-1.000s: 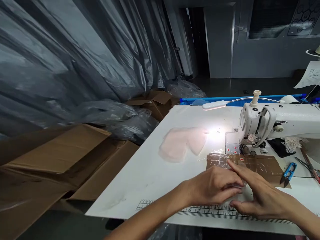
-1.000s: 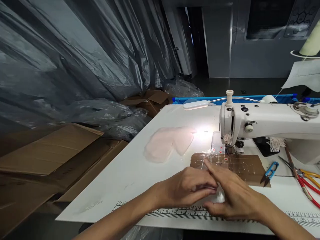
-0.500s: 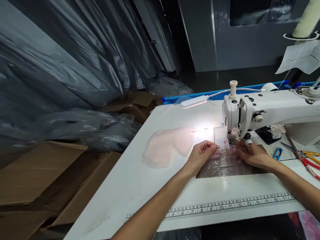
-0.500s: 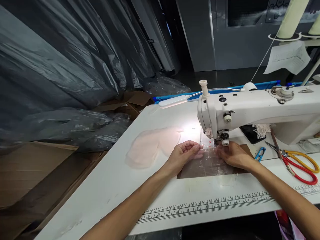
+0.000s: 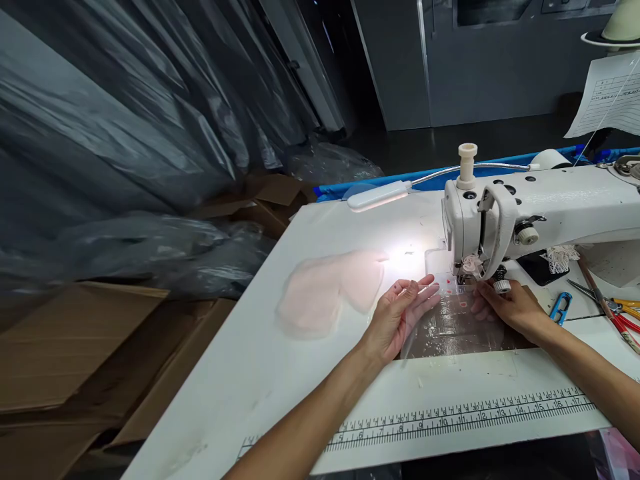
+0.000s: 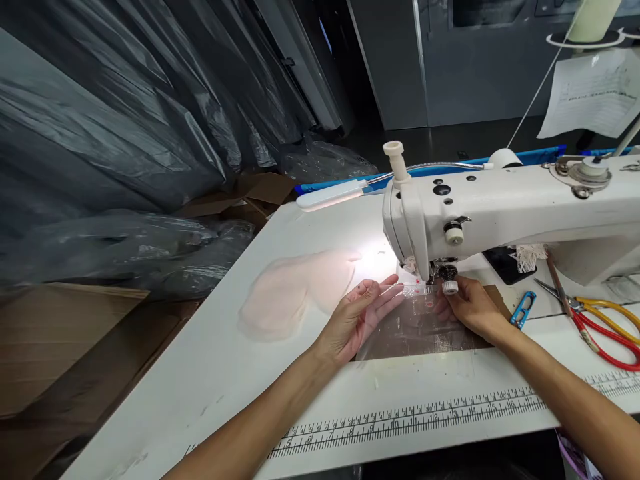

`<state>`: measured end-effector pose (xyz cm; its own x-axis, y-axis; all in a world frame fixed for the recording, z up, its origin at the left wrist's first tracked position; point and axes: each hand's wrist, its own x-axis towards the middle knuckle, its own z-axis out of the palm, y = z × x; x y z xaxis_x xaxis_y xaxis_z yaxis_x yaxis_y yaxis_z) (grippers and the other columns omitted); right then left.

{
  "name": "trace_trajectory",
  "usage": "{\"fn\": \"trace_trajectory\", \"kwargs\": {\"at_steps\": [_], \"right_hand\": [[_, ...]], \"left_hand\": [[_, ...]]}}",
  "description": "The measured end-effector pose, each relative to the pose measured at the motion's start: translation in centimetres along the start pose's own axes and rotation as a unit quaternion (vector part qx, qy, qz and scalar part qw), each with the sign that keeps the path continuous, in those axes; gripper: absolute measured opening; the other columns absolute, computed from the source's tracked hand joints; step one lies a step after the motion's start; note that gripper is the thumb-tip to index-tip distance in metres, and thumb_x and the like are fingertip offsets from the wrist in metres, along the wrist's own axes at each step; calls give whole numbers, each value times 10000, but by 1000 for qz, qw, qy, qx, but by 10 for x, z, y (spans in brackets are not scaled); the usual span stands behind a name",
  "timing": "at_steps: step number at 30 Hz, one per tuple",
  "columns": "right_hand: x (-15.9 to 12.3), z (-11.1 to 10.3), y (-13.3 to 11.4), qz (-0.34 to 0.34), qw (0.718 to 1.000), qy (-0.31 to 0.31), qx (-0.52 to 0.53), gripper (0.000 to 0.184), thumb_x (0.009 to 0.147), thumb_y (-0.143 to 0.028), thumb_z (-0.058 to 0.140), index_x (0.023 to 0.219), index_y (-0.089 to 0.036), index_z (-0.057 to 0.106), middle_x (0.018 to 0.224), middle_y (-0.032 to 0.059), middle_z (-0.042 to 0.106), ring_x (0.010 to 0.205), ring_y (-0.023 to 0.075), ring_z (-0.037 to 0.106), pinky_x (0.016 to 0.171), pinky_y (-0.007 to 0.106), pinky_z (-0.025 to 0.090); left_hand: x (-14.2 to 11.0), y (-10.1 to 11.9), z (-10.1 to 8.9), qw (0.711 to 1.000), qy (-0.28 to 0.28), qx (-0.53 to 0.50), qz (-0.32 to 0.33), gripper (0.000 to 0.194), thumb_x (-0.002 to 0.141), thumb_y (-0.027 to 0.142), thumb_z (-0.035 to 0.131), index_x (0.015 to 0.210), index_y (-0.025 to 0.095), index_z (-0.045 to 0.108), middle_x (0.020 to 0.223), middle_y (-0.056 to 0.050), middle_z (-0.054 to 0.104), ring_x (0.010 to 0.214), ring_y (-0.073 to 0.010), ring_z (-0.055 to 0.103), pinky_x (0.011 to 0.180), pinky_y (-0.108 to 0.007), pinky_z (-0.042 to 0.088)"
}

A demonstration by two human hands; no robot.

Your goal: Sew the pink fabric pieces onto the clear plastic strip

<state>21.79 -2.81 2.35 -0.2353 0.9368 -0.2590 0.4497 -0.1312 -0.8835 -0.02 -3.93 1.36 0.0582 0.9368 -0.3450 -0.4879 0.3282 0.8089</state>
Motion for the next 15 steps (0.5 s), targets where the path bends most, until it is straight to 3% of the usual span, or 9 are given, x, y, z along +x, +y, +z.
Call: {"fn": "trace_trajectory", "kwargs": {"at_steps": [3,7,10,11,13,15], "right_hand": [[-2,1,-10,60,998,12,33,255,940,-410,481,799,-221,577,747,71,721,695,239,706,687,355,570],[-4,-1,-14,58,998,15,6,264,943,-408,459,788,-226,569,691,53,698,654,224,683,669,332,538],[-4,-5,-4,9,998,6,-59,348,937,-514,435,793,-225,566,636,40,663,590,206,640,602,317,490],[-4,-7,-1,-13,995,11,-94,370,914,-557,460,780,-226,556,632,38,653,589,205,628,575,312,465],[-4,-11,4,-46,985,26,-167,373,836,-587,567,750,-226,530,637,34,631,613,208,611,535,299,411],[-4,-15,5,-58,976,18,-211,337,757,-520,670,732,-224,510,631,21,600,632,203,592,518,286,369]], "left_hand": [[0,-2,0,1000,11,16,-2,420,661,335,888,728,177,504,1090,-106,704,1146,-280,654,1015,-388,568],[1,-3,-1,998,19,57,0,373,720,338,846,792,172,520,1066,-113,715,1086,-265,682,1016,-409,562],[0,3,-7,980,28,176,86,315,775,352,790,880,184,545,1164,-116,700,1051,-253,693,980,-422,569],[-1,6,-10,957,37,245,149,292,789,345,772,926,192,565,1195,-110,691,1063,-251,685,971,-423,567],[-3,10,-15,870,19,399,288,228,830,322,720,999,212,613,1177,-88,700,1078,-246,669,956,-424,559],[-7,11,-18,761,-88,527,368,200,887,320,653,1059,219,656,1130,-76,718,1076,-241,663,950,-432,551]]}}
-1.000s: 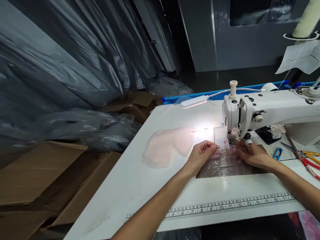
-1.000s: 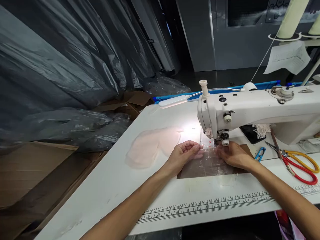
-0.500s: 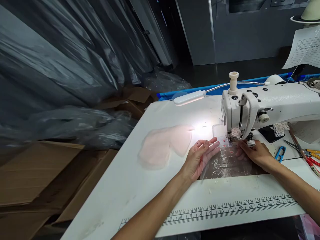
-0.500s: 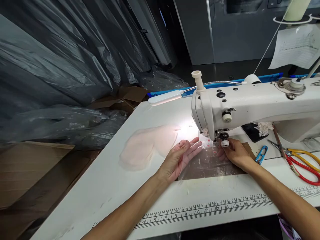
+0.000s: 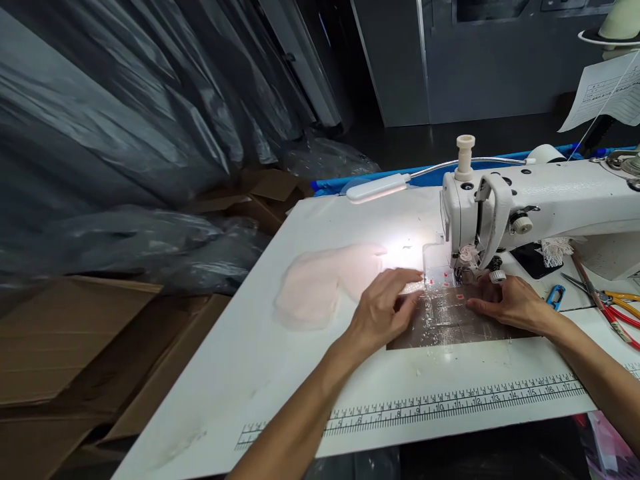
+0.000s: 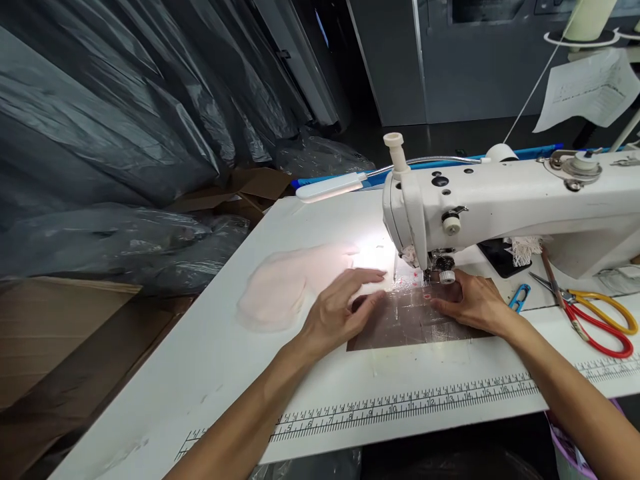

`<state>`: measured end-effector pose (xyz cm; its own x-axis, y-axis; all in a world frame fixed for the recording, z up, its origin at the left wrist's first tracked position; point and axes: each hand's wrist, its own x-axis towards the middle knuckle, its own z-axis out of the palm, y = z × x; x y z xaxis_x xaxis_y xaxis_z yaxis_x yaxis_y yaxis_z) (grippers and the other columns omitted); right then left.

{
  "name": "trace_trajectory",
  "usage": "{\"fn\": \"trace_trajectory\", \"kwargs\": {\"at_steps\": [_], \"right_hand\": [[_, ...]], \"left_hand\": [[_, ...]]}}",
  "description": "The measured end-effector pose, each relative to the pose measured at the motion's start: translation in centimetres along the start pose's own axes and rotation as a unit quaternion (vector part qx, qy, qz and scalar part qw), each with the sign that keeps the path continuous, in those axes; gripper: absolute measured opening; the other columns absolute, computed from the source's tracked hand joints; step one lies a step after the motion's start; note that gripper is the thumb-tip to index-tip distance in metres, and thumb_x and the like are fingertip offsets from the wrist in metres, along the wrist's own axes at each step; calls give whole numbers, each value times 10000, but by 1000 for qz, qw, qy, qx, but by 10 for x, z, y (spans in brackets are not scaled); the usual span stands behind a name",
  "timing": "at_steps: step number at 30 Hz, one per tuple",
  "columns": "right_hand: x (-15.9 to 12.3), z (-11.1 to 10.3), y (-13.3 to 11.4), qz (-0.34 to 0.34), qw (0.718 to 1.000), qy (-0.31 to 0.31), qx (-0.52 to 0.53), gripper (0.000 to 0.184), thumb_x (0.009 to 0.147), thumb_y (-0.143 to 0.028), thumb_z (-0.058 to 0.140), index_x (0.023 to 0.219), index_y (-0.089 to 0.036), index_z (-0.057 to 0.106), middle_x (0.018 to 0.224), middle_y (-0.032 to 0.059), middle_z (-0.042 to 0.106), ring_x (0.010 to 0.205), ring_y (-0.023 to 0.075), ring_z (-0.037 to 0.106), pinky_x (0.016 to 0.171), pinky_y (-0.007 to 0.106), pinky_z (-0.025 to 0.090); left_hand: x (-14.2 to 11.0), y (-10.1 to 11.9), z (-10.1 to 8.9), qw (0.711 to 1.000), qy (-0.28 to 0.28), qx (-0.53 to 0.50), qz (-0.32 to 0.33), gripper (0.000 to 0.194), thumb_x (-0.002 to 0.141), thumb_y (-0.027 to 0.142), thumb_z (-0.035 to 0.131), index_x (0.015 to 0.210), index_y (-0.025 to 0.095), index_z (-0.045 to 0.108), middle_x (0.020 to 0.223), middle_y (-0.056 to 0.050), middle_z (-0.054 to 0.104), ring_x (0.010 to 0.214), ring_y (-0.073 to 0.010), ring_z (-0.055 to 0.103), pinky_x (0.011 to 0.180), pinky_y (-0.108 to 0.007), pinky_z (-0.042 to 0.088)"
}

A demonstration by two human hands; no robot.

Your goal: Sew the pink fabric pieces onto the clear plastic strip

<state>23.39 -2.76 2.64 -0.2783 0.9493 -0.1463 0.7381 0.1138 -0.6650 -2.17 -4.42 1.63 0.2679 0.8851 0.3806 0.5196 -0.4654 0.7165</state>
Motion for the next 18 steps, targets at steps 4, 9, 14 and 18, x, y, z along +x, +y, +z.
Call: {"fn": "trace_trajectory", "kwargs": {"at_steps": [4,9,14,18], "right_hand": [[0,-7,0,8,999,-36,34,200,746,-336,657,720,-208,507,622,-9,553,608,155,537,518,265,350],[0,-1,-1,30,988,-49,145,193,803,-353,667,759,-183,587,675,-5,575,630,126,530,559,248,403],[0,17,-30,16,940,-141,310,183,852,-343,679,896,-176,620,745,19,634,672,129,607,589,241,485],[4,17,-35,-30,921,-187,341,202,954,-314,543,1073,-167,614,907,72,694,831,162,682,721,293,562]], "left_hand": [[-7,4,8,956,-216,106,170,436,921,446,615,1285,207,593,1356,-110,613,1259,-296,564,1062,-556,449],[-7,16,2,972,-210,78,74,471,970,521,489,1315,211,567,1396,-136,568,1271,-303,546,1048,-545,456],[-4,28,-16,940,-258,-160,-155,577,862,594,581,1246,165,548,977,-90,687,799,-206,669,682,-341,570],[-5,28,-12,927,-222,-168,-253,719,726,511,732,1298,157,479,881,-46,672,696,-176,657,591,-291,536]]}}
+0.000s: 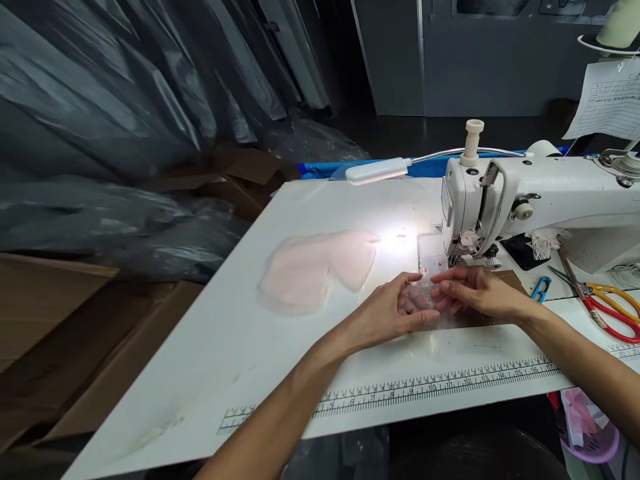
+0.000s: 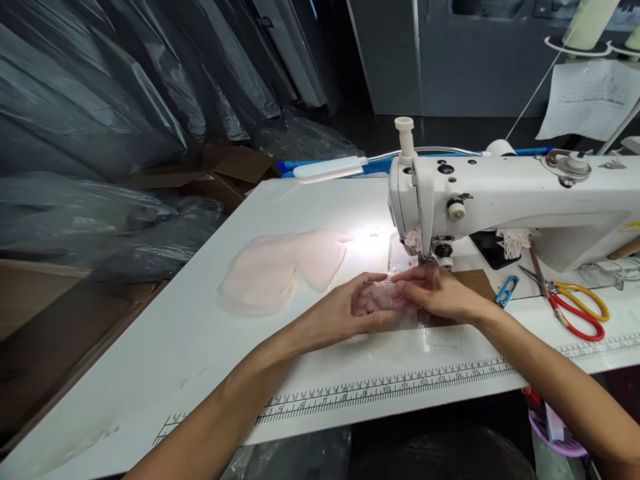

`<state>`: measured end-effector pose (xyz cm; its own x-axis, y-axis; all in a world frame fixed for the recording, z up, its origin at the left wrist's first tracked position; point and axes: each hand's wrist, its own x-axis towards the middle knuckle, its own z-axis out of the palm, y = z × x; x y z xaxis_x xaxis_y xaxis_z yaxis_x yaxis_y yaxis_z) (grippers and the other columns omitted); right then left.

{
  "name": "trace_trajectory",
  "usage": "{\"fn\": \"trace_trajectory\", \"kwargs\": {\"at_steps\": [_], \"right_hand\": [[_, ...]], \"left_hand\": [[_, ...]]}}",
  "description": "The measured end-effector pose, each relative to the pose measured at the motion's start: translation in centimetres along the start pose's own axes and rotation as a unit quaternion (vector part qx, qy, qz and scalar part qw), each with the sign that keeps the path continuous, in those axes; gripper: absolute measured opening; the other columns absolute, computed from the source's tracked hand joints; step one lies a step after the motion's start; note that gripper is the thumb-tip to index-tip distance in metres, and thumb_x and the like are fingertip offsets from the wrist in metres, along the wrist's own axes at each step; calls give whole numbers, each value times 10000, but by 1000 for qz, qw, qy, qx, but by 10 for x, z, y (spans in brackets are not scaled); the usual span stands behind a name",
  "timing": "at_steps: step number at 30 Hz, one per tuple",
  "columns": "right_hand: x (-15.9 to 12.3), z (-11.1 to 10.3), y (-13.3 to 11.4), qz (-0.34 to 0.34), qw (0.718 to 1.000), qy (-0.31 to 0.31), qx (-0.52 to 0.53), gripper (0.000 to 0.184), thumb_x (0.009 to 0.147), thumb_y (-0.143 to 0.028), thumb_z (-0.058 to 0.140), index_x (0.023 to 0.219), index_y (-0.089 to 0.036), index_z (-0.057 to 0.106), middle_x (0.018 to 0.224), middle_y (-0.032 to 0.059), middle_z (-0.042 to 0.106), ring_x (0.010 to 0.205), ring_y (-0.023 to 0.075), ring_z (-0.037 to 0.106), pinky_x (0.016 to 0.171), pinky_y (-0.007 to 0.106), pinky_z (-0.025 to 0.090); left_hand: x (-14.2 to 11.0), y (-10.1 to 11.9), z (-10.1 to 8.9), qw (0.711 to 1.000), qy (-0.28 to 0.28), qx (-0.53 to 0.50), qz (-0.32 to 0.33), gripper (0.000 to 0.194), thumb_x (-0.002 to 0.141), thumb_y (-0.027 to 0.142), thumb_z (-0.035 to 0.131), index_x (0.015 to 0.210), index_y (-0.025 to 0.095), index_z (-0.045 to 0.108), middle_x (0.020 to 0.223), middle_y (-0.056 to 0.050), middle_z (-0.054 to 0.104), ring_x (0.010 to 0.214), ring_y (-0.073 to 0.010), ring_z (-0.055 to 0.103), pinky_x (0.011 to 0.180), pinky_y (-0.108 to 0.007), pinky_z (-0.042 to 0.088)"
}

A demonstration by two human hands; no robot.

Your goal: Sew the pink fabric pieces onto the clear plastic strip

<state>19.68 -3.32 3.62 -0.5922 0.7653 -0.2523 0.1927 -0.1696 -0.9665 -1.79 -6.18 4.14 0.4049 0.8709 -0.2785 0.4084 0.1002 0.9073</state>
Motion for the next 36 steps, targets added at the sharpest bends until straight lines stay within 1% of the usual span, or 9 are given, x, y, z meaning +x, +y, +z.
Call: {"fn": "trace_trajectory", "kwargs": {"at_steps": [3,5,8,11,13,18,26,32,36], "right_hand": [[-7,-12,10,-67,977,79,-187,228,971,-301,507,1098,-161,635,889,74,701,831,187,677,793,361,565],[-13,-18,19,-149,933,88,-315,263,980,-282,478,1142,-168,652,943,82,698,894,205,660,852,394,549],[-18,-21,31,-253,855,57,-450,326,975,-218,444,1228,-169,643,1080,125,646,1011,232,605,906,424,525],[-15,-24,37,-275,786,66,-549,352,965,-192,438,1254,-170,638,1079,154,600,964,251,574,854,454,528],[-11,-28,38,-272,767,71,-577,356,980,-204,411,1256,-183,635,1065,149,590,912,238,564,806,435,538],[-7,-33,42,-280,782,92,-549,339,996,-235,407,1219,-182,658,1067,137,582,948,234,554,821,416,549],[-11,-36,53,-285,849,107,-432,338,1001,-249,444,1241,-163,666,1058,133,578,969,213,575,891,422,526],[-13,-34,52,-295,823,83,-478,328,1004,-281,473,1281,-258,649,1085,112,568,997,235,537,889,459,496],[-12,-32,54,-285,813,96,-499,327,1009,-290,459,1269,-261,656,1080,116,560,993,242,522,877,456,496]], "left_hand": [[2,-3,2,998,43,-20,-34,614,754,434,691,1269,166,490,777,1,664,572,-152,645,537,-281,524],[3,-4,2,998,58,-18,-34,537,751,401,687,1210,173,526,718,25,651,530,-150,639,522,-282,524],[5,-6,2,996,78,-4,-30,497,733,385,701,1158,176,549,677,34,650,519,-157,640,504,-281,523],[9,-8,6,994,109,7,-29,510,728,386,708,1166,175,553,685,27,667,527,-161,650,508,-286,537],[12,-9,10,990,136,11,-22,525,727,394,712,1177,174,555,695,26,676,521,-158,653,531,-297,553],[18,-12,14,984,177,1,-17,543,695,425,743,1144,174,570,705,27,687,479,-145,629,524,-301,554],[21,-19,9,986,165,-20,-27,614,666,475,750,1154,156,559,694,26,672,505,-149,629,526,-296,530],[20,-19,9,986,164,10,-15,599,666,466,738,1153,157,576,714,15,674,562,-158,630,545,-298,526],[20,-20,10,986,167,18,-8,576,674,459,725,1148,159,592,718,12,671,566,-156,625,544,-294,523]]}}
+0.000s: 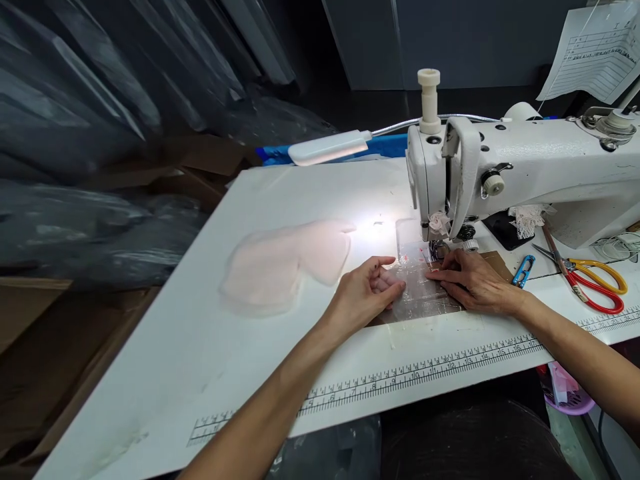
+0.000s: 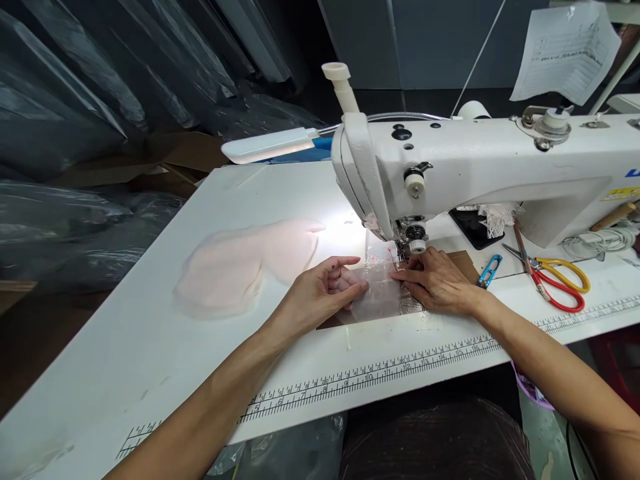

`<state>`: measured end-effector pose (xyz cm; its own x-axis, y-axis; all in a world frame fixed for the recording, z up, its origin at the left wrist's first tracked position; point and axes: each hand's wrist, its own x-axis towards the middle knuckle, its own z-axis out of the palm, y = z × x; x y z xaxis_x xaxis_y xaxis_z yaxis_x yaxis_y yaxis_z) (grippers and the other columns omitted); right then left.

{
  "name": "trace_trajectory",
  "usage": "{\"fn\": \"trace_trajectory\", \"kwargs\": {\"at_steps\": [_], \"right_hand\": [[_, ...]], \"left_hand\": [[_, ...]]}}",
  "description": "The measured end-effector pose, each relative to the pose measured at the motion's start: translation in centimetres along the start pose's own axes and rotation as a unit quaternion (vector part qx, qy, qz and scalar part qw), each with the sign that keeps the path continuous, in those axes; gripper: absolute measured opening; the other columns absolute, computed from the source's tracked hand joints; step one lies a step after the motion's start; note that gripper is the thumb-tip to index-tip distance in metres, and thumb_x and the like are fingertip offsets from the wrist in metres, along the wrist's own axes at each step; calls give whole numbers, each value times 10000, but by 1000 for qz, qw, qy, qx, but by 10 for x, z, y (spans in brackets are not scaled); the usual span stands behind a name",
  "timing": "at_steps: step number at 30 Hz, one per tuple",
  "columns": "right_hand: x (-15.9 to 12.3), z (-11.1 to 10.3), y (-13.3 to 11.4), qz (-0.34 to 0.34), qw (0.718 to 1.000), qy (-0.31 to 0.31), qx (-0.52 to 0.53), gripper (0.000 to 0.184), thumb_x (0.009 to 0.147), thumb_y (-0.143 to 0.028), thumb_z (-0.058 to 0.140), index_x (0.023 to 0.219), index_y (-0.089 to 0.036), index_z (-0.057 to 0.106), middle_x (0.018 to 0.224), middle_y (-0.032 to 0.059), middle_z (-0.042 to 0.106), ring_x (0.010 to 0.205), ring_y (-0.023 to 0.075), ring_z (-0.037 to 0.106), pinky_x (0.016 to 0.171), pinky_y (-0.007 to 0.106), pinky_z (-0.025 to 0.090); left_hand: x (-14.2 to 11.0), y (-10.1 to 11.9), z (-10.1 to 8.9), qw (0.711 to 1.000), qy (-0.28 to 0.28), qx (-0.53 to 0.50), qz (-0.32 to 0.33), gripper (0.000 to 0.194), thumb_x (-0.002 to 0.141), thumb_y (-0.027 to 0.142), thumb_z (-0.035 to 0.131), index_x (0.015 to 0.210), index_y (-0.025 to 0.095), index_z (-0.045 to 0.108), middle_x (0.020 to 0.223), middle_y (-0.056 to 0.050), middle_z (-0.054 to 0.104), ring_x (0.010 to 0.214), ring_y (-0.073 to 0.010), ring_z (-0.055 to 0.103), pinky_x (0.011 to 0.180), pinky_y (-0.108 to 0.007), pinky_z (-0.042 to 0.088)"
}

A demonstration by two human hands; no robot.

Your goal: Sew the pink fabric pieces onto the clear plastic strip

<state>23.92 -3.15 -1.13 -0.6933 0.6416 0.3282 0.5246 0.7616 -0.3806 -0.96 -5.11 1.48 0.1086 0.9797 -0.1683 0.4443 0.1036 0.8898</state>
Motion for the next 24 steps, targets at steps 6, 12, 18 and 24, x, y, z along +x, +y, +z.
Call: {"fn": "trace_trajectory", "kwargs": {"at_steps": [6,12,18,24], "right_hand": [[0,0,-2,15,1000,-6,-10,324,1007,-294,461,1269,-272,651,1099,113,561,1012,246,525,892,460,495],[-1,0,0,26,998,25,43,335,1004,-257,444,1257,-226,662,1075,121,575,1001,231,553,899,452,506],[0,-6,-1,79,989,31,121,332,984,-212,447,1231,-201,668,1020,101,609,944,188,600,839,365,529],[0,-10,-6,62,990,31,124,319,949,-191,471,1154,-170,716,996,102,626,915,187,600,832,360,522]], "left_hand": [[-2,1,0,1000,4,16,8,528,706,449,707,1140,166,606,734,1,675,599,-168,634,572,-312,541],[-5,3,0,999,4,33,23,505,734,443,678,1150,166,607,758,-7,684,618,-168,634,621,-332,549],[-5,4,0,999,6,31,25,501,721,446,678,1129,164,606,751,-4,682,608,-163,622,628,-331,545],[-5,4,0,999,9,33,26,469,725,419,673,1119,172,609,745,1,678,604,-157,622,615,-321,545]]}}
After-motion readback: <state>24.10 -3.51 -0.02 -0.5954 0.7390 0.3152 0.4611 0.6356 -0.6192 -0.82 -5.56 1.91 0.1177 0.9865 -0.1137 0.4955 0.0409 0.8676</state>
